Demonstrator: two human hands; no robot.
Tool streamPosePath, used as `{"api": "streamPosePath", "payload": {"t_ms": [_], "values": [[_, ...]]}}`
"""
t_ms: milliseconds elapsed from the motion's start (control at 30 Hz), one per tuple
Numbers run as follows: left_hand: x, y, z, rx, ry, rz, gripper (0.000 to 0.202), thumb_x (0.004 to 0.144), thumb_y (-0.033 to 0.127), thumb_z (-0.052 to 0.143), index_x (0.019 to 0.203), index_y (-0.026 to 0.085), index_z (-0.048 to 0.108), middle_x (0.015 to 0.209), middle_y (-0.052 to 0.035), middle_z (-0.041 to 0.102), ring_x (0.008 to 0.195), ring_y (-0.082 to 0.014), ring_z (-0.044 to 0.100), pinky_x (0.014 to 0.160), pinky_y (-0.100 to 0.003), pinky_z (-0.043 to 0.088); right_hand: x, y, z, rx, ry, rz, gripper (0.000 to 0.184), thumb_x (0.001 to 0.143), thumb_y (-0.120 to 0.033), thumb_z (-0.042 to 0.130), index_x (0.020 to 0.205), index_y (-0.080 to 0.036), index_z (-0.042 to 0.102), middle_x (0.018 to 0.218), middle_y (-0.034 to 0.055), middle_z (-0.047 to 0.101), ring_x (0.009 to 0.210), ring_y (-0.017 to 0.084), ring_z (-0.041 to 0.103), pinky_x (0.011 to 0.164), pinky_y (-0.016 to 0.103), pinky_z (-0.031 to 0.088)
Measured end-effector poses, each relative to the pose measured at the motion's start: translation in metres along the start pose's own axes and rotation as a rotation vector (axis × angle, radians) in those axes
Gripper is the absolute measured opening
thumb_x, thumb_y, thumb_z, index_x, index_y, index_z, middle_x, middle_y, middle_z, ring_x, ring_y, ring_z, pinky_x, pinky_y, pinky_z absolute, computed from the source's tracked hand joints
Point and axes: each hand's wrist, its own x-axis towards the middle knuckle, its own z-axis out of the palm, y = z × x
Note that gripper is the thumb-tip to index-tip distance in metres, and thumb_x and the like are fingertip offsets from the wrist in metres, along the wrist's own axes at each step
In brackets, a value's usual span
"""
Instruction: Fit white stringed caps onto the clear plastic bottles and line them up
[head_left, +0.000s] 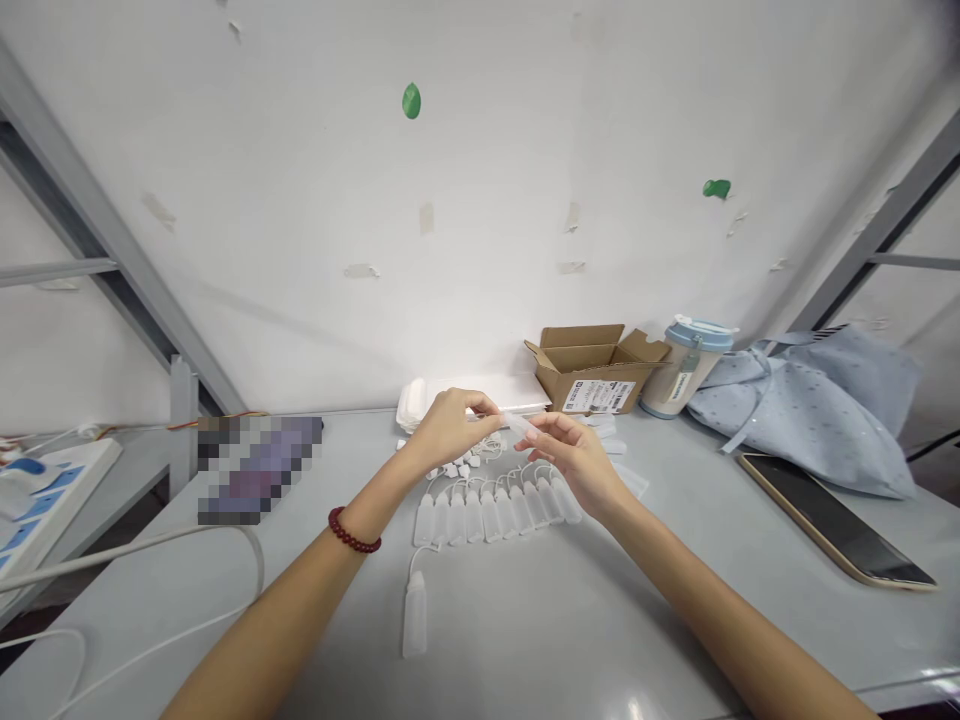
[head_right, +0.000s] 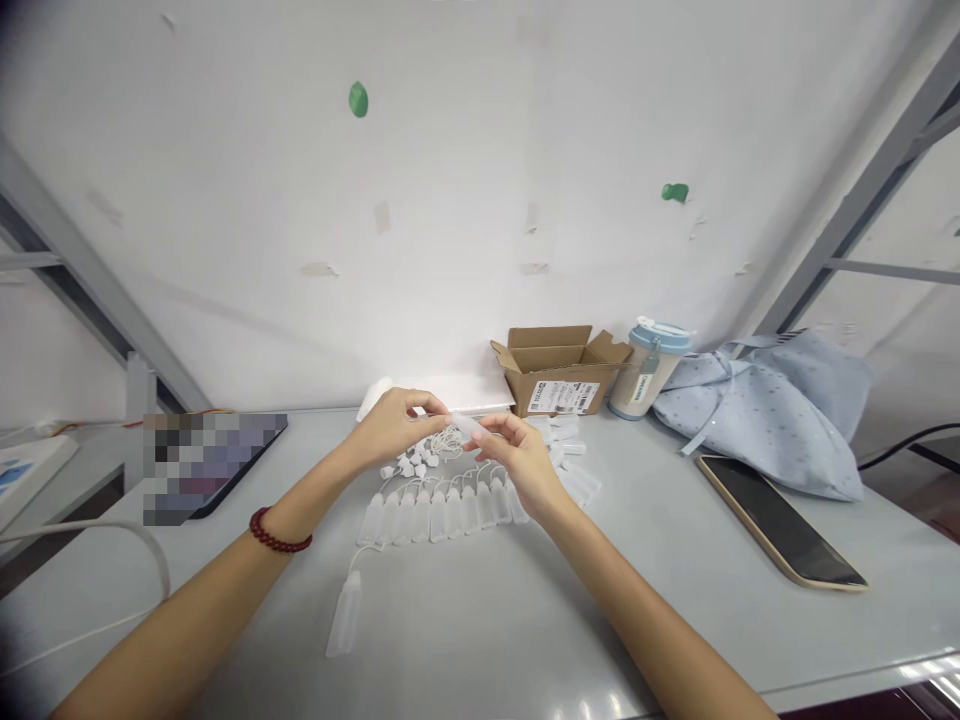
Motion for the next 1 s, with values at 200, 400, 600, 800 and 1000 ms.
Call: {"api": "streamPosePath", "payload": {"t_ms": [200, 400, 600, 800, 1000], "values": [[-0.002, 0.003, -0.004, -0.170, -0.040, -0.050, 0.019, 0.071, 0.035, 0.063, 0.071, 0.016, 0.067, 0.077, -0.0030, 0.068, 0.074, -0.0166, 0.060, 0.066, -0.026, 0.046, -0.004, -0.002, 0.004, -0.061, -0.060, 0.021, 0.022, 0.071, -0.033, 0.068, 0.086, -0.018, 0.062, 0.078, 0.0039, 0.067, 0.075, 0.018, 0.061, 0.067, 0.031, 0.045], [-0.002, 0.002, -0.005, -0.206, -0.057, -0.049, 0.017, 0.071, 0.033, 0.063, 0.076, 0.017, 0.068, 0.080, -0.0042, 0.068, 0.079, -0.0181, 0.060, 0.070, -0.028, 0.045, -0.006, -0.003, 0.006, -0.084, -0.073, 0.019, 0.022, 0.072, -0.033, 0.068, 0.088, -0.018, 0.063, 0.077, 0.0031, 0.067, 0.076, 0.018, 0.061, 0.069, 0.031, 0.044], [-0.004, 0.005, -0.008, -0.192, -0.099, -0.052, 0.017, 0.072, 0.030, 0.060, 0.078, 0.018, 0.069, 0.081, -0.0043, 0.069, 0.079, -0.0184, 0.061, 0.071, -0.029, 0.046, -0.006, -0.003, 0.007, -0.076, -0.074, 0.025, 0.024, 0.067, -0.034, 0.071, 0.084, -0.019, 0.064, 0.075, 0.0027, 0.068, 0.076, 0.019, 0.062, 0.072, 0.034, 0.046], [-0.005, 0.008, -0.010, -0.178, -0.138, -0.050, 0.017, 0.073, 0.032, 0.060, 0.078, 0.018, 0.068, 0.080, -0.0040, 0.068, 0.077, -0.0177, 0.060, 0.068, -0.028, 0.046, -0.006, 0.000, 0.009, -0.065, -0.070, 0.020, 0.024, 0.066, -0.034, 0.073, 0.083, -0.021, 0.063, 0.074, 0.0011, 0.067, 0.075, 0.019, 0.062, 0.073, 0.035, 0.048], [-0.007, 0.007, -0.010, -0.165, -0.187, -0.060, 0.018, 0.072, 0.033, 0.061, 0.078, 0.017, 0.069, 0.076, -0.0040, 0.066, 0.072, -0.0163, 0.059, 0.062, -0.026, 0.045, -0.009, 0.002, 0.013, -0.083, -0.104, -0.053, 0.036, 0.070, -0.032, 0.070, 0.102, -0.022, 0.057, 0.078, 0.0015, 0.066, 0.073, 0.018, 0.063, 0.071, 0.035, 0.049]]}}
